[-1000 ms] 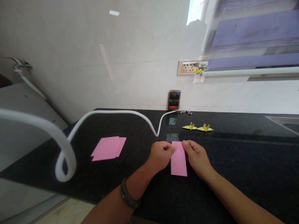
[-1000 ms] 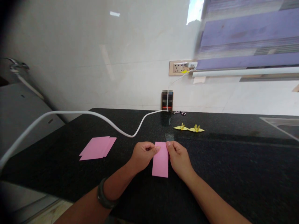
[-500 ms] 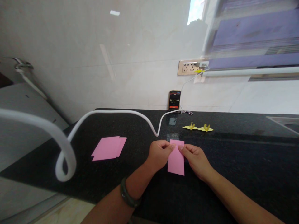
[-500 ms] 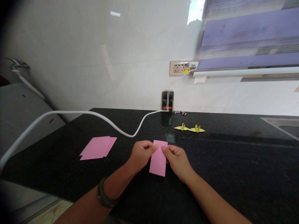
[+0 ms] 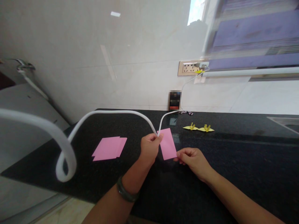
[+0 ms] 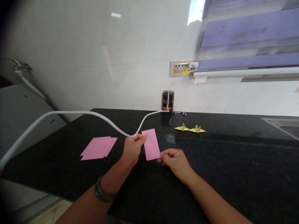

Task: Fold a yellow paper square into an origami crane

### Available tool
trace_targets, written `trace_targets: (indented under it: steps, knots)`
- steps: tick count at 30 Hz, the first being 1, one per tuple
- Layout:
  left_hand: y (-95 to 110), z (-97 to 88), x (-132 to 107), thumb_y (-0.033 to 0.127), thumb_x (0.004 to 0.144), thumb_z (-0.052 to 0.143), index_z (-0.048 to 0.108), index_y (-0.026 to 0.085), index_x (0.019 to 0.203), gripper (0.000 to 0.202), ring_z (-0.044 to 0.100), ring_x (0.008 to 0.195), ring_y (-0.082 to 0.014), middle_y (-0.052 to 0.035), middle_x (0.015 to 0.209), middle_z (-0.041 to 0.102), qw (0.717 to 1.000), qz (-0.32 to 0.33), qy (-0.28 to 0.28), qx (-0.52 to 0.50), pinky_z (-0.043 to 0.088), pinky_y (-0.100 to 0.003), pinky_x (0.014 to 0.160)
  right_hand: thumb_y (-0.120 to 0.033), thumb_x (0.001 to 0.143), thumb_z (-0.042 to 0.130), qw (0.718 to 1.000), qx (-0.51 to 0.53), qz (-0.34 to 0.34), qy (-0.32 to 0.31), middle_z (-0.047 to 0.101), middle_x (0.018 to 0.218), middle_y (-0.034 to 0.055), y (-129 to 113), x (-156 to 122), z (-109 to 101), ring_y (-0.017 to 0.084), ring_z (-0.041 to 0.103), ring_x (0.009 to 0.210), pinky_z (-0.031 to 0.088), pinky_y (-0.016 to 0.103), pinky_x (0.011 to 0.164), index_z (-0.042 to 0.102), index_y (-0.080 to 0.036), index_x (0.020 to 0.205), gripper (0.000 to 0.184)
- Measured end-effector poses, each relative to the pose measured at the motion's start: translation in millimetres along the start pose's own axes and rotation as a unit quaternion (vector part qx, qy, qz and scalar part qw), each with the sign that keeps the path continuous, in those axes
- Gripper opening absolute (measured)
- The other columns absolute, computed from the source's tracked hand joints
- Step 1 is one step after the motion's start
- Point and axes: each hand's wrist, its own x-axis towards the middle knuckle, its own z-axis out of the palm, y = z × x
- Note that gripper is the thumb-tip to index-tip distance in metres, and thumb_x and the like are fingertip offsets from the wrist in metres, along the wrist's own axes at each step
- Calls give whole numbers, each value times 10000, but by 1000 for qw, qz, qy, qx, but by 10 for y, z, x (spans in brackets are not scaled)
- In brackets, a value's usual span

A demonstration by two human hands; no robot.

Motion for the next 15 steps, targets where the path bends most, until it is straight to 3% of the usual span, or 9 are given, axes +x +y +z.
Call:
trace_targets:
  steps: [4, 9, 12, 15]
  knots:
    - [-3, 5, 28, 371, 644, 588, 507, 118, 527, 291, 352, 499, -67, 35, 499, 399, 999, -17, 12, -45, 279, -201, 484, -340, 703, 542, 998, 61, 20, 0, 597, 576, 9, -39, 7, -31, 98, 493, 500, 374, 207, 469, 608, -144, 646, 215]
    - [-9, 101, -119, 406, 653, 565, 546, 115, 538, 313, 358, 483, -72, 27, 487, 426, 995, -42, -93, -8, 277, -204, 467, -424, 731, 518, 985, 168, 27, -18, 588, 624, 15, -57, -6, 33, 105, 498, 509, 378, 215, 461, 579, -138, 695, 294]
    - [-4, 122, -156, 410, 656, 558, 543, 117, 528, 320, 345, 472, -67, 33, 476, 411, 994, -34, -106, -4, 269, -203, 457, -386, 718, 550, 989, 142, 28, -35, 585, 588, 6, -23, -16, 57, 91, 471, 477, 367, 215, 469, 585, -138, 669, 256]
    - [0, 98, -105, 404, 637, 580, 529, 116, 512, 318, 351, 467, -63, 35, 471, 413, 997, -41, -63, -31, 281, -202, 461, -369, 731, 529, 996, 54, 7, -72, 554, 521, -5, -12, -24, -6, 81, 433, 447, 345, 207, 452, 563, -140, 582, 275]
